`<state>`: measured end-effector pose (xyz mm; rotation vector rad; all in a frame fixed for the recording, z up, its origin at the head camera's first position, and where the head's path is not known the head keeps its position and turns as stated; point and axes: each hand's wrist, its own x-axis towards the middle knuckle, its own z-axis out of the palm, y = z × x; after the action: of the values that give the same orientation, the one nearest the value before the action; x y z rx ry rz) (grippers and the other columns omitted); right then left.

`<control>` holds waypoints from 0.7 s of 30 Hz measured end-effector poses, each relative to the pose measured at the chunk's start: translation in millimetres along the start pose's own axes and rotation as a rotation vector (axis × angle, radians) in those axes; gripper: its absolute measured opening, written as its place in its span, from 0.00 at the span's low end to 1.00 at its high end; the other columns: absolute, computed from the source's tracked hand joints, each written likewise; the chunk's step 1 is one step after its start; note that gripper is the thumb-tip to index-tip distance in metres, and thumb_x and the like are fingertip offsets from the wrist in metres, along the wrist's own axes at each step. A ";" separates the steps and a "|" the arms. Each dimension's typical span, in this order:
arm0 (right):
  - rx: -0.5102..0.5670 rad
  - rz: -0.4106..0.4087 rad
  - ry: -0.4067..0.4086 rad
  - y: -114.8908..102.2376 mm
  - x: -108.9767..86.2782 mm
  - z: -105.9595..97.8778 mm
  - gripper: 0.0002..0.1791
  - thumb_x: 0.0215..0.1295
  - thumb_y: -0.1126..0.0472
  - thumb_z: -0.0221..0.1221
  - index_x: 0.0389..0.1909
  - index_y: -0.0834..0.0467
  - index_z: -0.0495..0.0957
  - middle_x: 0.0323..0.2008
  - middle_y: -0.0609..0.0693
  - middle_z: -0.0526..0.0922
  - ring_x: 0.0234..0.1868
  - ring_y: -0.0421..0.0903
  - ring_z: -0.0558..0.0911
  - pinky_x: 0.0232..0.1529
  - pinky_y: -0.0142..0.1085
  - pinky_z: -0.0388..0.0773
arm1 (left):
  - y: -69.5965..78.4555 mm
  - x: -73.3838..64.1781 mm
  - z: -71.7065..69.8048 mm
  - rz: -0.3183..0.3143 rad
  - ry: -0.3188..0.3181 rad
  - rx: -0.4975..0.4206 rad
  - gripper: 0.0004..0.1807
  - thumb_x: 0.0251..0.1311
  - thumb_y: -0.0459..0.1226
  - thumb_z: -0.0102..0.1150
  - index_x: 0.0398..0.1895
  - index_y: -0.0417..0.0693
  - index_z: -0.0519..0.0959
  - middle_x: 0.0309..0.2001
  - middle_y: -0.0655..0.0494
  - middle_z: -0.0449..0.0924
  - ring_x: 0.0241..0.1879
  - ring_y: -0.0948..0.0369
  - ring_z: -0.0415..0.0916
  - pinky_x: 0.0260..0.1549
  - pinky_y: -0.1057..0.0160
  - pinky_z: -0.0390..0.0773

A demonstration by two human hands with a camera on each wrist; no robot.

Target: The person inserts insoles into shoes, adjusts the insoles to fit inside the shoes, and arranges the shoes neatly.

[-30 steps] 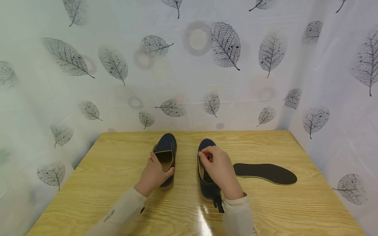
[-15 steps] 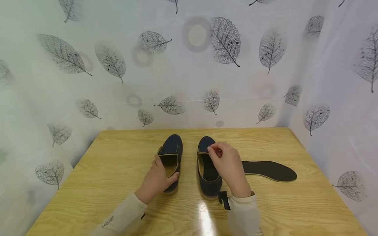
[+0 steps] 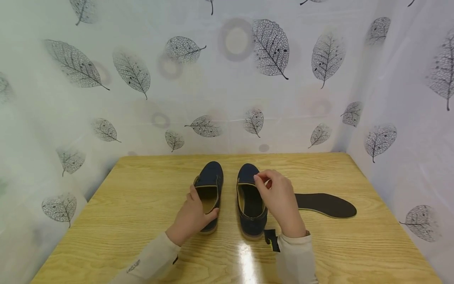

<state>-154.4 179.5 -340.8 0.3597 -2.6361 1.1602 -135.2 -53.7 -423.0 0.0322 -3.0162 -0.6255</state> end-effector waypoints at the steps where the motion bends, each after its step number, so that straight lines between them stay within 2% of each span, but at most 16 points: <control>1: -0.003 -0.003 0.005 0.7 0.2 -0.1 0.10 0.68 0.60 0.58 0.42 0.63 0.82 0.35 0.52 0.82 0.34 0.47 0.77 0.35 0.38 0.74 | 0.8 -0.3 0.1 0.004 0.003 0.001 0.58 0.56 0.56 0.62 0.70 0.22 0.45 0.58 0.24 0.64 0.46 0.38 0.75 0.34 0.51 0.81; 12: -0.004 0.020 0.001 0.5 0.9 -3.5 0.11 0.69 0.59 0.57 0.43 0.62 0.82 0.35 0.52 0.82 0.35 0.47 0.77 0.33 0.37 0.72 | 3.3 -1.8 2.2 0.043 0.039 0.021 0.58 0.56 0.57 0.62 0.69 0.21 0.47 0.55 0.24 0.66 0.44 0.39 0.77 0.30 0.54 0.81; 19: -0.048 0.092 -0.061 14.5 0.5 -15.8 0.19 0.71 0.53 0.54 0.48 0.64 0.80 0.39 0.56 0.82 0.38 0.51 0.78 0.35 0.42 0.74 | 2.4 -5.7 -2.4 0.013 -0.002 -0.035 0.60 0.55 0.61 0.61 0.70 0.22 0.44 0.57 0.24 0.64 0.49 0.38 0.74 0.34 0.52 0.81; 21: -0.064 0.117 -0.077 22.0 0.7 -20.7 0.20 0.72 0.52 0.53 0.50 0.65 0.79 0.41 0.58 0.82 0.40 0.53 0.78 0.37 0.45 0.75 | 1.1 -7.5 -6.0 0.024 -0.006 -0.025 0.59 0.57 0.62 0.58 0.70 0.22 0.45 0.57 0.24 0.64 0.48 0.38 0.75 0.33 0.53 0.81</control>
<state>-159.6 209.3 -342.1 0.2454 -2.7874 1.1134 -127.4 -54.8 -417.5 -0.0066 -3.0095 -0.6619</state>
